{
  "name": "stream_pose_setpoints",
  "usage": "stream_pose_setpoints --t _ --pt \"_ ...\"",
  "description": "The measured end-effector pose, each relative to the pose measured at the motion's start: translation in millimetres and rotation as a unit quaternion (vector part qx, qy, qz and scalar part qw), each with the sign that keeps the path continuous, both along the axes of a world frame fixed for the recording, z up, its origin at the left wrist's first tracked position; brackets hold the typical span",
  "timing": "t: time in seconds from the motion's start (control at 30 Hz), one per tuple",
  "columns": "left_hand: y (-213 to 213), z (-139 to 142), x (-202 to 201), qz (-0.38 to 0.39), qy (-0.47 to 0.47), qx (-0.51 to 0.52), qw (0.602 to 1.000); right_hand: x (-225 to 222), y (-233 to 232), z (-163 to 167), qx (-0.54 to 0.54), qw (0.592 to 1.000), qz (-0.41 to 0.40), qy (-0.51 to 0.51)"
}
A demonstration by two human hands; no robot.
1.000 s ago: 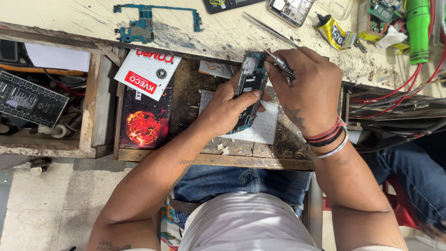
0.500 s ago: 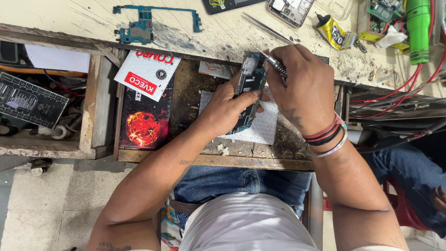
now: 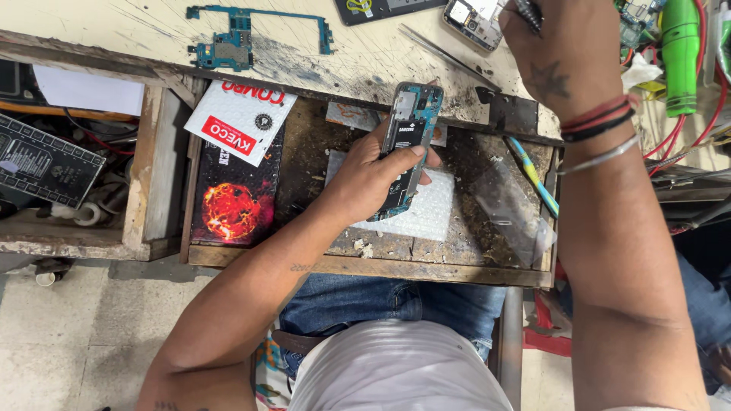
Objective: The person disassembles a smartphone by removing the back cover and unscrewing internal components. They then reassemble the phone by placing the back cover and securing it with screws. The person also handles a circuit board and uses a screwdriver and tweezers during the process.
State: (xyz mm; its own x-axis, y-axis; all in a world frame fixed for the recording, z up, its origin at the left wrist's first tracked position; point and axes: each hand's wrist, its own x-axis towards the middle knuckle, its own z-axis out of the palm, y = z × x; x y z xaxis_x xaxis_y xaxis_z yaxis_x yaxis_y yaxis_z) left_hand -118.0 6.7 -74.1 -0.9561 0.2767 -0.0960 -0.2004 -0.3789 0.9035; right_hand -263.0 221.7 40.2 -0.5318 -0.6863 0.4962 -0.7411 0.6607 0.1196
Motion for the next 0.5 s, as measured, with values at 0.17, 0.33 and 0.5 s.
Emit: stream_pose_setpoints --t 0.17,0.33,0.5 --pt "0 -1 -1 -0.003 0.004 0.008 1.000 -18 2 -10 0.061 0.997 0.023 0.034" --pt "0 -2 -2 -0.004 0.002 0.008 1.000 -15 5 -11 0.080 0.996 0.013 0.047" --pt "-2 -1 -1 -0.005 0.012 0.013 1.000 -3 11 -5 0.035 0.999 -0.028 -0.031"
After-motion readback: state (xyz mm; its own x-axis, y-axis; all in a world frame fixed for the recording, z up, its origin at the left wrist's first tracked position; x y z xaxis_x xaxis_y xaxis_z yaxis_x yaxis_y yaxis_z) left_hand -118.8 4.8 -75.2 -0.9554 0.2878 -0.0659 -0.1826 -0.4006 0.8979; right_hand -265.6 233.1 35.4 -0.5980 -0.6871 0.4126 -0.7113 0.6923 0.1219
